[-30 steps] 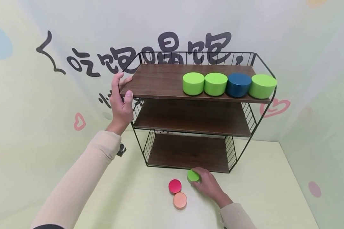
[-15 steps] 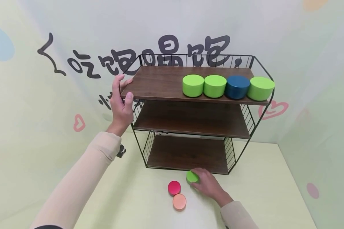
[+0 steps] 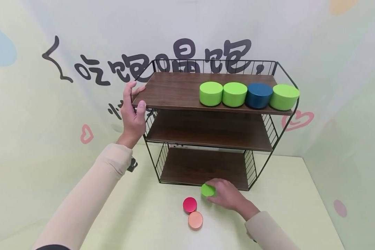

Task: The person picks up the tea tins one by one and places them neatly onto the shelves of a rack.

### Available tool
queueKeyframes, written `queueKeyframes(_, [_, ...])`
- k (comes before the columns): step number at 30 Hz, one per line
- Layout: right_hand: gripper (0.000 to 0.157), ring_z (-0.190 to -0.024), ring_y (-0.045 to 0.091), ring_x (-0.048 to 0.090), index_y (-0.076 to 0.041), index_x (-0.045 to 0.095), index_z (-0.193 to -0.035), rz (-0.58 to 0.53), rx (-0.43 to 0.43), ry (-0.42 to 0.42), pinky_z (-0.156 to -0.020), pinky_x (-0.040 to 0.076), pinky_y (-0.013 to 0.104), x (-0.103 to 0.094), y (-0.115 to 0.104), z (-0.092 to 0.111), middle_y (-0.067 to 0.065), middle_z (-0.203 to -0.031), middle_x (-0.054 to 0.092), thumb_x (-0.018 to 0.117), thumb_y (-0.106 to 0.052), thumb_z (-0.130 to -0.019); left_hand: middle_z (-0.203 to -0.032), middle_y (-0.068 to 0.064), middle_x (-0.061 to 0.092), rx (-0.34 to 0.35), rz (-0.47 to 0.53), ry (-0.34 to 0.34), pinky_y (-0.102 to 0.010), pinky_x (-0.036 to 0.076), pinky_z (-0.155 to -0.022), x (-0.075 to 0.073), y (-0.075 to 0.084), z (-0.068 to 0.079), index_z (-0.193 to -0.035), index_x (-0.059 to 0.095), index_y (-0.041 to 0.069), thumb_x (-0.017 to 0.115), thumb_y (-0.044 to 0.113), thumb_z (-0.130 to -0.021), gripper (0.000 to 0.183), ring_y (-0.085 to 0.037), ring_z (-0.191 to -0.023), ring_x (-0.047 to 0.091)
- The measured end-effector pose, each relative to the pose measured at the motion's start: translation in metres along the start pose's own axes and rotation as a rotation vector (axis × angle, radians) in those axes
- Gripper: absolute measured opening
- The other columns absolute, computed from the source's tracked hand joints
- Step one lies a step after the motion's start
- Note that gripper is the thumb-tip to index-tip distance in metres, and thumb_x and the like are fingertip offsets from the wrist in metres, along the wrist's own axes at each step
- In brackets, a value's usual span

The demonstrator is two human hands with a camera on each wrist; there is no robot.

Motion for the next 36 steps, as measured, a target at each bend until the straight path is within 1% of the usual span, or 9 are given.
queueKeyframes(4, [0.047, -0.089, 0.012, 0.059, -0.003, 0.068, -0.119, -0.013, -0.029, -0.021, -0.076, 0.053, 0.029, -0.011, -0.013, -0.003, 0.001, -0.108, 0.069, 0.082, -0.022, -0.079, -0.123, -0.01, 0.068, 0.003, 0.005, 0.0, -0.043, 0.044, -0.075, 0.0, 0.001, 0.0, -0.138, 0.049, 0.005, 0.046, 0.032, -0.089, 0.056, -0.02, -0.119, 0.061])
queueKeyframes(10, [0.044, -0.09, 0.01, 0.06, -0.005, 0.069, -0.118, -0.004, -0.084, -0.006, -0.077, 0.054, 0.028, -0.03, -0.032, -0.006, 0.0, -0.108, 0.069, 0.081, -0.023, -0.079, -0.123, -0.009, 0.068, 0.006, 0.009, 0.001, -0.042, 0.044, -0.08, 0.001, 0.002, -0.001, -0.138, 0.05, 0.005, 0.046, 0.032, -0.089, 0.056, -0.02, -0.119, 0.061])
queueKeyframes(15, [0.042, -0.092, 0.01, 0.061, -0.007, 0.069, -0.117, -0.025, -0.131, 0.019, -0.079, 0.054, 0.029, -0.043, -0.046, -0.009, -0.002, -0.108, 0.068, 0.081, -0.022, -0.08, -0.123, -0.009, 0.068, -0.002, -0.003, 0.002, -0.043, 0.043, -0.072, 0.001, 0.0, 0.0, -0.138, 0.049, 0.005, 0.046, 0.032, -0.089, 0.056, -0.019, -0.119, 0.061])
queueKeyframes(19, [0.04, -0.093, 0.01, 0.062, -0.007, 0.069, -0.116, -0.015, -0.174, 0.038, -0.08, 0.054, 0.03, -0.056, -0.057, -0.012, -0.003, -0.107, 0.068, 0.08, -0.023, -0.081, -0.123, -0.009, 0.068, -0.006, -0.002, -0.002, -0.042, 0.041, -0.07, 0.001, -0.001, 0.001, -0.138, 0.049, 0.005, 0.046, 0.032, -0.09, 0.055, -0.019, -0.119, 0.061])
queueKeyframes(23, [0.041, -0.095, 0.011, 0.062, -0.007, 0.068, -0.117, 0.01, -0.205, 0.046, -0.082, 0.054, 0.03, -0.07, -0.067, -0.016, -0.003, -0.108, 0.067, 0.079, -0.026, -0.082, -0.123, -0.01, 0.068, -0.001, 0.001, 0.0, -0.04, 0.041, -0.072, 0.0, -0.001, 0.0, -0.138, 0.049, 0.005, 0.045, 0.032, -0.09, 0.055, -0.02, -0.119, 0.061])
queueKeyframes(29, [0.046, -0.099, 0.015, 0.063, -0.007, 0.067, -0.121, 0.023, -0.231, 0.057, -0.082, 0.055, 0.032, -0.095, -0.083, -0.021, 0.0, -0.112, 0.067, 0.081, -0.027, -0.081, -0.123, -0.01, 0.067, 0.003, 0.003, -0.001, -0.04, 0.043, -0.078, 0.001, 0.001, 0.0, -0.137, 0.049, 0.004, 0.045, 0.031, -0.09, 0.055, -0.021, -0.119, 0.061])
queueKeyframes(36, [0.048, -0.1, 0.013, 0.063, -0.009, 0.067, -0.121, 0.058, -0.265, 0.088, -0.082, 0.055, 0.031, -0.125, -0.101, -0.027, -0.001, -0.112, 0.067, 0.081, -0.03, -0.081, -0.123, -0.01, 0.067, 0.001, -0.001, 0.0, -0.04, 0.043, -0.079, 0.0, 0.001, -0.001, -0.138, 0.049, 0.005, 0.045, 0.031, -0.09, 0.055, -0.021, -0.119, 0.061])
Point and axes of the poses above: each hand's wrist, its own z-axis away from the middle knuckle, its own x-axis out of the palm, y = z × x, the point moved 9 cm from there along -z, towards the middle knuckle
